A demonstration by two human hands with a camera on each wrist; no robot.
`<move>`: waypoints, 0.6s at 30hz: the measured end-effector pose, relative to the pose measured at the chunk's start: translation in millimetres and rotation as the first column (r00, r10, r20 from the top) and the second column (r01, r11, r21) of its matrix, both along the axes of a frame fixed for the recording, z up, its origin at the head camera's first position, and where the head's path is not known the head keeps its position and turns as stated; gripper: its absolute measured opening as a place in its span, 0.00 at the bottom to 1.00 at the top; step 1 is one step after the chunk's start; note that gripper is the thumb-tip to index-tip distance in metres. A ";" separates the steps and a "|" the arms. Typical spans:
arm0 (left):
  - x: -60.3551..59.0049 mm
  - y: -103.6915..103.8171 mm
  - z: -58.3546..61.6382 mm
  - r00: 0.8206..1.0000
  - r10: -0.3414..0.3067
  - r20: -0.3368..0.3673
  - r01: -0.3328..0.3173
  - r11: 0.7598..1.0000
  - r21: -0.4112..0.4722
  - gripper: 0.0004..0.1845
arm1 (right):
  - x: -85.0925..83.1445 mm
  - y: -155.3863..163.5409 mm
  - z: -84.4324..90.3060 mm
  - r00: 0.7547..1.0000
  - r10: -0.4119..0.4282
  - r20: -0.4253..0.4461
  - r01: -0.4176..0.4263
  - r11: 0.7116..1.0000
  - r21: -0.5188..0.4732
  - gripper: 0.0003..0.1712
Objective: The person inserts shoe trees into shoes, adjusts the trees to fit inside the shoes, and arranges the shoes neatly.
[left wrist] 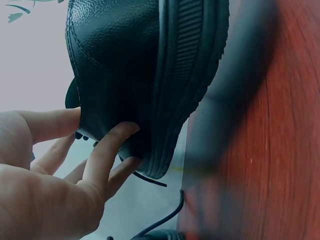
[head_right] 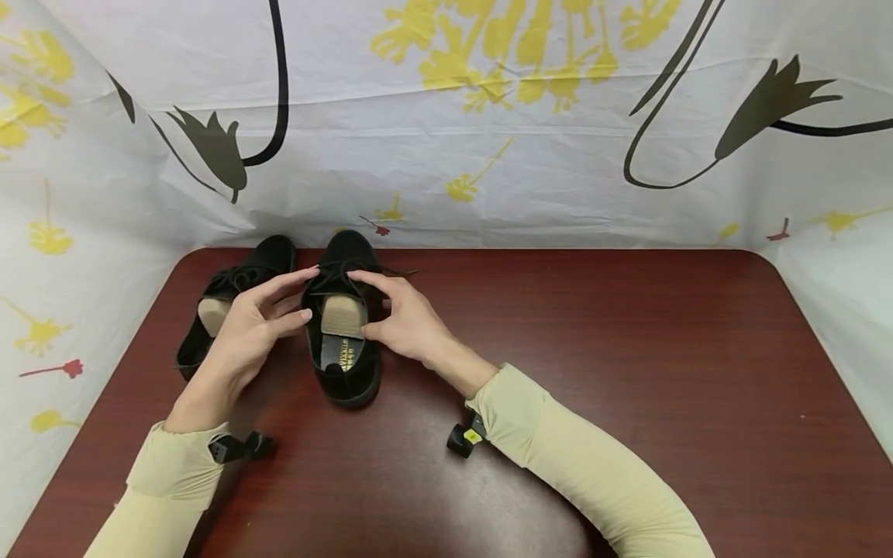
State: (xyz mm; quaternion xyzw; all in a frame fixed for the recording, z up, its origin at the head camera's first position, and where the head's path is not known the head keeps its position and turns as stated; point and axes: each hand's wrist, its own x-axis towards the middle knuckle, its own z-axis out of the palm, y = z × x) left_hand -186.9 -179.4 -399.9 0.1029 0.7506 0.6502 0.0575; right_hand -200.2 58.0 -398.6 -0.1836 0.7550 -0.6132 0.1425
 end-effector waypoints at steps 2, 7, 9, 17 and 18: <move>0.5 -2.2 -0.3 1.000 0.007 -0.011 -0.008 1.000 -0.017 0.30 | 0.0 -3.2 -0.5 1.000 -0.011 0.000 0.011 1.000 0.021 0.45; 1.6 -6.4 -0.2 0.999 0.028 -0.021 -0.029 0.998 -0.048 0.29 | 0.7 -9.4 -0.6 1.000 -0.031 -0.001 0.031 0.998 0.061 0.45; 2.8 -8.2 0.3 0.999 0.041 -0.018 -0.042 0.997 -0.058 0.29 | 0.6 -12.4 -0.1 0.999 -0.033 -0.005 0.033 0.997 0.071 0.45; 7.7 -14.1 2.0 0.997 0.081 -0.007 -0.081 0.992 -0.101 0.27 | 1.0 -22.4 -0.5 0.999 -0.051 0.013 0.049 0.993 0.103 0.45; 8.0 -14.7 1.9 0.997 0.082 -0.006 -0.083 0.991 -0.104 0.27 | 1.4 -23.3 -0.8 0.998 -0.054 0.013 0.052 0.993 0.110 0.45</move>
